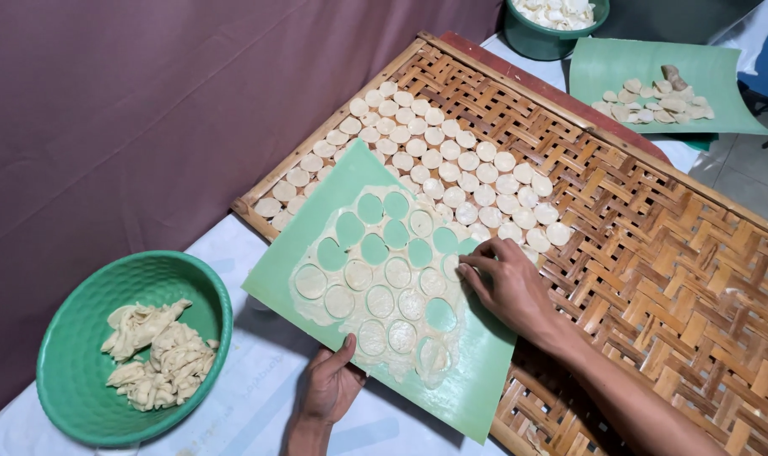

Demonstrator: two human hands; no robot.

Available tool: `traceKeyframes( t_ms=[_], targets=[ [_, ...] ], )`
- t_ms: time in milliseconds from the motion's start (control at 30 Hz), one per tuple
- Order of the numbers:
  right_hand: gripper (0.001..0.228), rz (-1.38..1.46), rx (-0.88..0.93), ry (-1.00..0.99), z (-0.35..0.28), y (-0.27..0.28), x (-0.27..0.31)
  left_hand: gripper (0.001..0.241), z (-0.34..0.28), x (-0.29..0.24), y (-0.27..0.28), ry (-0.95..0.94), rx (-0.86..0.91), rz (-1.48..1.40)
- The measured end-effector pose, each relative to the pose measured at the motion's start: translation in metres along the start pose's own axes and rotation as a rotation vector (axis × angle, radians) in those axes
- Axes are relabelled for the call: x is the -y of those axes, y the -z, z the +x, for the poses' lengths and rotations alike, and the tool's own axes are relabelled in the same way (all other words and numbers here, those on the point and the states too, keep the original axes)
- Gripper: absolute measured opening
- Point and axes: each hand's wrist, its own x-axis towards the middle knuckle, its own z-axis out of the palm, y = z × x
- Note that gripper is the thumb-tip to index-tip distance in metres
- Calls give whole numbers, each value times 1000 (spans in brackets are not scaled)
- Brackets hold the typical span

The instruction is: Rolling out dough, cutting circles using a mold, and placing the circles on a bamboo tray for drying.

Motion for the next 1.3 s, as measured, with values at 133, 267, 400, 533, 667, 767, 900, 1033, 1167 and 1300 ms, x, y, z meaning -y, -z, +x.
traceKeyframes(
  t_ms=[133,267,400,533,667,767,900,1033,1167,1300],
  targets=[
    [24,83,-68,-16,3,-1,10,54,-2,-2,-1,0,58,-2],
    [20,346,37,-245,7,1,13,53,-1,-2,-2,-4,36,1],
    [15,605,94,-385,2,32,48,53,1,0,5,4,23,5],
    [11,623,-15,-377,3,25,13,53,0,1,3,19,-22,3],
    [16,536,-90,-591,17,37,-25,49,0,1,3,0,25,-19],
    [16,504,-166,-617,25,49,-44,46,-1,1,5,2,16,11],
    [13,469,-300,-646,32,55,-74,47,0,1,3,-9,24,14],
    [16,363,-354,-695,36,52,-96,42,-1,3,6,-31,51,-4],
    [14,282,-426,-642,37,58,-87,41,-1,1,3,-35,47,8],
    [24,139,-408,-608,34,63,-73,47,1,4,6,-12,48,-9]
  ],
)
